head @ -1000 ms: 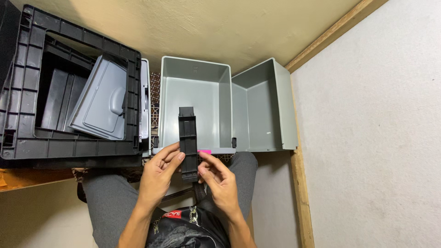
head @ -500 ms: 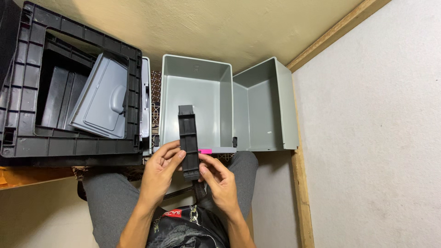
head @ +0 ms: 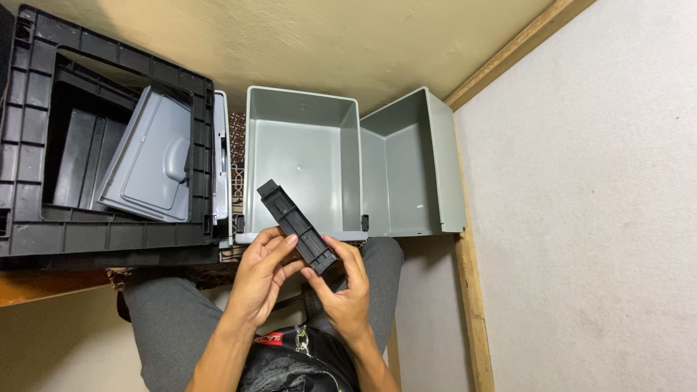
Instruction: The person assembles a light gray plastic storage container by attaching black plastic clips to its edges and fitting a black frame over the opening. They handle the clips and frame by hand, aligning and snapping them into place.
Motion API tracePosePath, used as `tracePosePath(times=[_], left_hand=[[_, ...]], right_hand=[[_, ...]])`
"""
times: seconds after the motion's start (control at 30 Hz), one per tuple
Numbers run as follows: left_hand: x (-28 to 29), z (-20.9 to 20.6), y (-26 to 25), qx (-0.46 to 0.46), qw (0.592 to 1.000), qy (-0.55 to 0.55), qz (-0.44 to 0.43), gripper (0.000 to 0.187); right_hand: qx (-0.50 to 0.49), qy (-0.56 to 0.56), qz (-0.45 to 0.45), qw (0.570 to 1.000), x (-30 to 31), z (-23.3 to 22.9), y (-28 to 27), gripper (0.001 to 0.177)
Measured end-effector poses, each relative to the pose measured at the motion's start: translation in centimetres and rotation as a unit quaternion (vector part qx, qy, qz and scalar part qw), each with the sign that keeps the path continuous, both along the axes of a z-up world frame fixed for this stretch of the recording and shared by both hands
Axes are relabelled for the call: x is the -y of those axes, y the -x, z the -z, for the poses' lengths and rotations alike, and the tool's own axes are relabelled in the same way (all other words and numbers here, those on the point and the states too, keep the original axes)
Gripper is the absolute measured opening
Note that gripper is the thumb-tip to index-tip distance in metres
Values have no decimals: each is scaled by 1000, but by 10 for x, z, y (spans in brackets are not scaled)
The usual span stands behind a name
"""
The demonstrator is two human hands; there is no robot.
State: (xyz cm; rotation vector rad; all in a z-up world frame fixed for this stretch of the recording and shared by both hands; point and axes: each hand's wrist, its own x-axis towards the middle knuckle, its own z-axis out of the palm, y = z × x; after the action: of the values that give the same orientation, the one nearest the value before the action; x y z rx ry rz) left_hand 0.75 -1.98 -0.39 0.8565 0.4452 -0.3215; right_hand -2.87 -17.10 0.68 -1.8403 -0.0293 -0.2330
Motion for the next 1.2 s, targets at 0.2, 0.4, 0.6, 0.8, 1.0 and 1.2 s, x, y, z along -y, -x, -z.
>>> tracePosePath(times=[0.2,0.4,0.6,0.8,1.0,1.2], left_hand=[[11,4,-8,-7,996,-60,72,28],[24,9,-25,-12,976,-163,144,30],[35,20,-54,16,961,-220,167,29],[50,28,-105,54,917,-341,202,32],[67,33,-155,62,873,-434,215,34],[77,50,-195,35,849,-476,228,32]], right_hand=[[-2,-18,15,1000,20,-2,-12,53],[-14,-50,47,998,56,-5,-38,49],[60,-133,91,985,99,6,-92,46],[34,-148,121,981,126,34,-148,48],[-12,-175,108,979,137,83,-199,50],[-57,-190,95,975,141,126,-236,49]])
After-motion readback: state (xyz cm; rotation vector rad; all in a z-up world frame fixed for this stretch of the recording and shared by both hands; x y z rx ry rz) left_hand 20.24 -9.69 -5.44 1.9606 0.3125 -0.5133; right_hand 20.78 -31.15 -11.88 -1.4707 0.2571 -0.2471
